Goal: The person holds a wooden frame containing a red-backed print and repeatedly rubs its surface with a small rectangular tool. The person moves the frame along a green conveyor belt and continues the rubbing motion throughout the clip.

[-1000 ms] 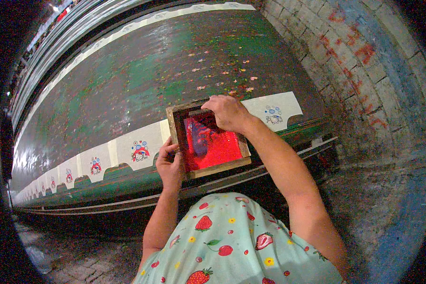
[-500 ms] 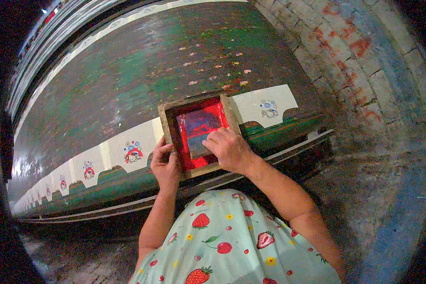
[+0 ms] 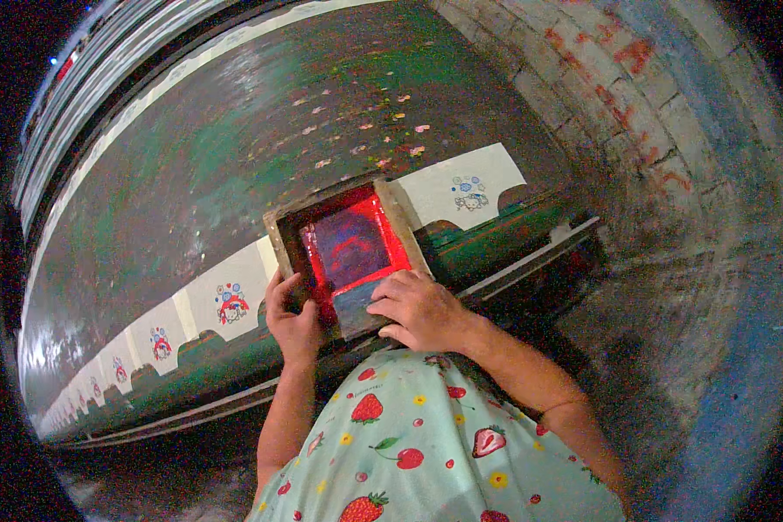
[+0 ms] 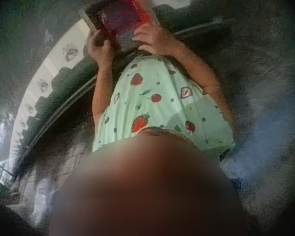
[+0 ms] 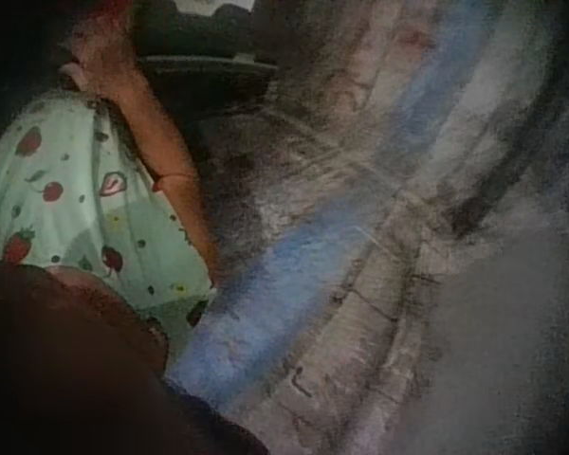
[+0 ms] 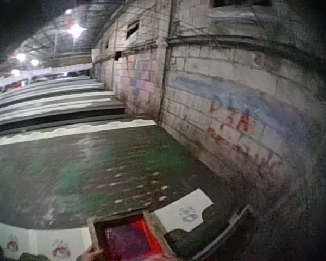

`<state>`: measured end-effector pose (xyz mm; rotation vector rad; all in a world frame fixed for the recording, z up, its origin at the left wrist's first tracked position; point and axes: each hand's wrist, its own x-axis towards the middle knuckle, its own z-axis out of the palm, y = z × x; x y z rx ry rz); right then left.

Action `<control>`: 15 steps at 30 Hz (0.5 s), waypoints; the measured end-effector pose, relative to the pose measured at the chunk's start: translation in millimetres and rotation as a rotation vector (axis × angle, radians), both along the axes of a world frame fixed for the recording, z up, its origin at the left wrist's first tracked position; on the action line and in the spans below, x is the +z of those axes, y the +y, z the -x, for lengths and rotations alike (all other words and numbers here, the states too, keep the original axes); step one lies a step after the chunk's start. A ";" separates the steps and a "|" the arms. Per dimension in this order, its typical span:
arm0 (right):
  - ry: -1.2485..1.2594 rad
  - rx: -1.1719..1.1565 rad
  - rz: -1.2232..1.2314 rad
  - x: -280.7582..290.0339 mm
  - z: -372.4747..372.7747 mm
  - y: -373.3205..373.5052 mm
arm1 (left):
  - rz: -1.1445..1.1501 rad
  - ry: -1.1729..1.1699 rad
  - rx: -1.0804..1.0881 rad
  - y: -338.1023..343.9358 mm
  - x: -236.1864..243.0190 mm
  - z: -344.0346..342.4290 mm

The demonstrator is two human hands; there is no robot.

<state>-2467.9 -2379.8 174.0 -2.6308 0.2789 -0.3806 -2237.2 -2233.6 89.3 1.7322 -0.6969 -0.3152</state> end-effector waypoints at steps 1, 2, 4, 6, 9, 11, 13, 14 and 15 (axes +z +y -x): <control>-0.067 -0.032 -0.042 -2.4 5.8 -2.9 | -0.004 0.020 0.003 -0.4 0.9 -0.1; -0.128 -0.067 -0.077 -5.4 12.5 -6.6 | -0.002 0.032 0.009 -0.7 1.9 -0.1; -0.217 -0.258 -0.096 -15.5 24.5 -12.6 | 0.022 0.011 0.019 -2.1 3.8 1.6; -0.258 -0.430 -0.220 -24.5 42.8 -19.7 | 0.056 -0.002 0.025 -7.1 5.3 8.5; -0.360 -0.463 -0.464 -34.1 68.4 -35.1 | 0.123 -0.005 0.000 -25.9 7.1 27.6; -0.357 -0.468 -0.462 -37.7 88.8 -50.5 | 0.166 -0.012 -0.005 -46.6 6.0 47.0; -0.360 -0.451 -0.386 -37.2 114.0 -69.6 | 0.184 -0.041 -0.025 -72.5 3.9 70.8; -0.376 -0.462 -0.377 -36.1 125.8 -78.8 | 0.190 -0.053 -0.033 -84.8 3.1 83.8; -0.394 -0.470 -0.368 -36.7 137.8 -89.9 | 0.175 -0.050 -0.037 -97.0 1.7 96.3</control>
